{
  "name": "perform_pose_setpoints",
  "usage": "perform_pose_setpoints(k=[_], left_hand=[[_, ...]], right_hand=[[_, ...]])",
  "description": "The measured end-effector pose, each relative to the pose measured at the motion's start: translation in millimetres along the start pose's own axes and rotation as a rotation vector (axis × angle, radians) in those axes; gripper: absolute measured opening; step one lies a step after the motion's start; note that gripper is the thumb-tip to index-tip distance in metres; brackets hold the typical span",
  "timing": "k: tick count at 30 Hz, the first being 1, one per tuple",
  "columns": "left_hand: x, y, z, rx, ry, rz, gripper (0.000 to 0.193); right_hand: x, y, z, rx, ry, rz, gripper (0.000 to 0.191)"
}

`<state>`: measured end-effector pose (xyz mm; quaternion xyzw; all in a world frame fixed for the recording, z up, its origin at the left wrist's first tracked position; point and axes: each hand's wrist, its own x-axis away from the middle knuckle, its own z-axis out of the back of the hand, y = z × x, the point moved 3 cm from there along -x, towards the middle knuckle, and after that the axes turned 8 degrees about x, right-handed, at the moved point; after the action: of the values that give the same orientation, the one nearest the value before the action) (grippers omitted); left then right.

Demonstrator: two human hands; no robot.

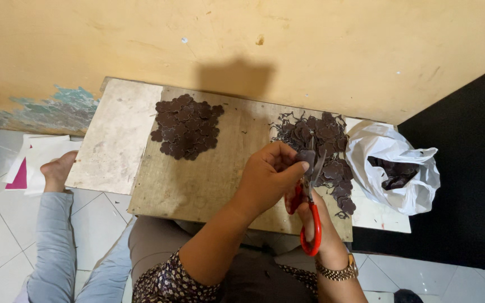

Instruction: The person uses red-handled scissors to trim the edges of dark brown, flower-shaped pieces of material. They hold each piece in the left hand and cut with the right, placing finished pieces into a pile on the left side of the table.

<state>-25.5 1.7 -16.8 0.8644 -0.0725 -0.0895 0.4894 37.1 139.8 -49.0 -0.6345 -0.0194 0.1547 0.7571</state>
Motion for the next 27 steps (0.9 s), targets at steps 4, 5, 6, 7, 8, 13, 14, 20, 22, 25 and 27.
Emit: perform_pose_setpoints(k=[4, 5, 6, 7, 8, 13, 14, 20, 22, 25, 27], left_hand=[[3, 1, -4, 0.050, -0.074, 0.068, 0.013], [3, 2, -4, 0.040, -0.083, 0.072, 0.012], [4, 1, -4, 0.031, -0.091, 0.078, 0.013], [4, 1, -4, 0.012, -0.091, 0.071, 0.013], [4, 0, -4, -0.007, -0.089, 0.062, 0.013], [2, -5, -4, 0.105, -0.090, 0.060, 0.009], [1, -5, -4, 0.109, -0.089, 0.039, 0.009], [1, -4, -2, 0.096, -0.117, 0.099, 0.009], [1, -3, -2, 0.074, -0.132, 0.128, 0.009], [3, -4, -2, 0.046, -0.138, 0.193, 0.009], [2, -6, -2, 0.076, -0.126, 0.225, 0.009]], right_hand=[[1, -6, -1, 0.013, 0.035, 0.003, 0.073], [1, -7, -1, 0.022, 0.041, 0.008, 0.072], [1, -6, 0, 0.015, 0.044, 0.000, 0.072], [1, -5, 0, 0.009, 0.046, -0.010, 0.072], [1, -3, 0, 0.002, 0.047, -0.017, 0.072], [2, 4, 4, -0.020, -0.002, -0.028, 0.074], [2, 6, 5, -0.020, -0.011, -0.042, 0.074], [1, 5, 2, 0.008, 0.014, -0.030, 0.078], [2, 3, 2, 0.008, 0.023, -0.016, 0.075], [2, 2, 3, 0.061, 0.023, 0.015, 0.073], [2, 3, 4, 0.085, 0.024, 0.031, 0.071]])
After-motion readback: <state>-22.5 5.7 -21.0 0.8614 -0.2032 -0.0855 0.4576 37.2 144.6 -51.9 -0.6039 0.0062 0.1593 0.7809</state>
